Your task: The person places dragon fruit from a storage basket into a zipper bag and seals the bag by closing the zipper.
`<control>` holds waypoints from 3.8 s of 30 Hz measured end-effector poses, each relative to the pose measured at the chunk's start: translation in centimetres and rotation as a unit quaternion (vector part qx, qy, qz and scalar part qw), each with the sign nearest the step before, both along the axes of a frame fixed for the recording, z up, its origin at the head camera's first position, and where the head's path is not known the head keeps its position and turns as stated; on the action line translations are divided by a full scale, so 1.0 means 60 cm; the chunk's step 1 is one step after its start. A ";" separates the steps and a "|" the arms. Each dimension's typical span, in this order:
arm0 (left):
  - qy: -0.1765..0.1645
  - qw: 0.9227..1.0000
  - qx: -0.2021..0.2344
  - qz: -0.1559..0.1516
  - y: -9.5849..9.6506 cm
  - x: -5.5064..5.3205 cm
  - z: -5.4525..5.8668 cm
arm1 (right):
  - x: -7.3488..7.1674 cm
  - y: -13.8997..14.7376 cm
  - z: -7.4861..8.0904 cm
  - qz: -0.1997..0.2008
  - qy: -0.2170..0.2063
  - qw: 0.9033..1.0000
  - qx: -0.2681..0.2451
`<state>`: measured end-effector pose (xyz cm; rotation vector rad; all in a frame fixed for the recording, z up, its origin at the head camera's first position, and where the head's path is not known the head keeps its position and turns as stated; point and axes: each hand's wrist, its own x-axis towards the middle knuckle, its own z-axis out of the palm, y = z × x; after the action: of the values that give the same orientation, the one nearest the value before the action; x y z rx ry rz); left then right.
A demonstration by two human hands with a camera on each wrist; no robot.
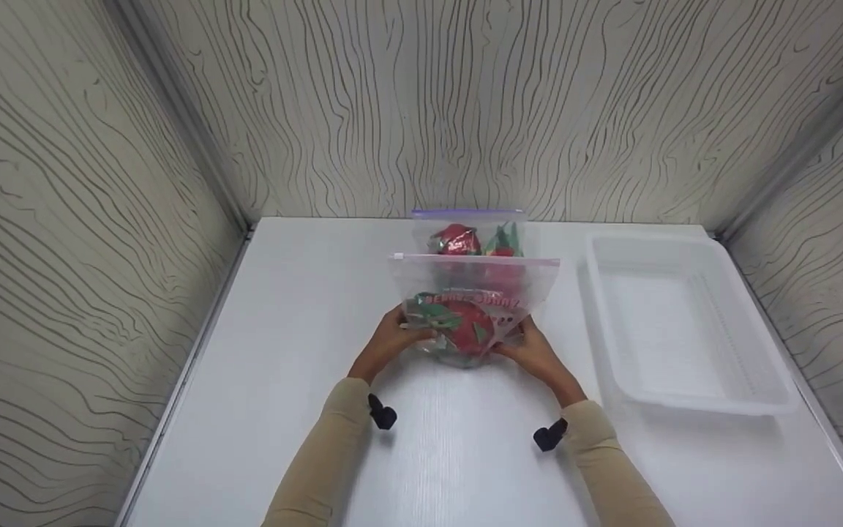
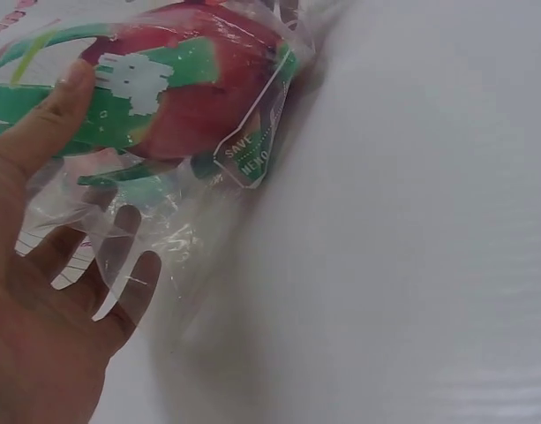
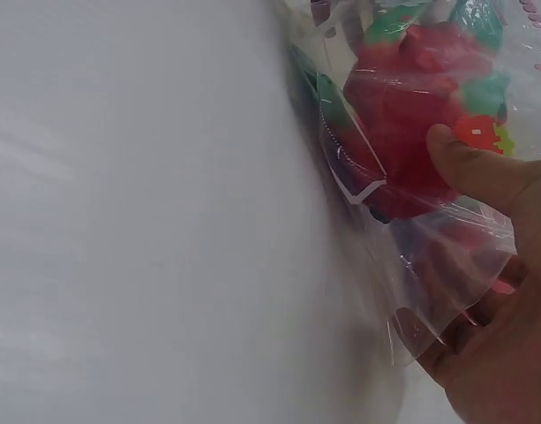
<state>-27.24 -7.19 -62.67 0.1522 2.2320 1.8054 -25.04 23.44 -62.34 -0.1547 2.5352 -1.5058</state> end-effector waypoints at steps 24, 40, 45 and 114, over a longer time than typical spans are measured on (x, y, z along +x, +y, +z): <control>0.035 0.995 -0.002 0.088 -0.002 -0.003 -0.013 | 0.002 -0.031 -0.009 -0.012 0.023 0.998 -0.052; -0.008 0.994 0.050 0.098 -0.024 0.004 -0.006 | 0.003 -0.060 -0.005 -0.035 0.018 0.997 -0.069; -0.019 0.996 0.058 0.072 -0.035 0.008 0.002 | 0.002 -0.067 0.001 -0.045 0.027 0.996 -0.073; 0.014 0.951 0.057 0.304 -0.164 -0.068 0.034 | -0.085 -0.236 0.043 0.027 -0.072 0.976 -0.206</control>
<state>-31.30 -17.01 -60.62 -0.5543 2.3595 2.2312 -30.11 9.28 -59.76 -0.1618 2.0644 -1.9250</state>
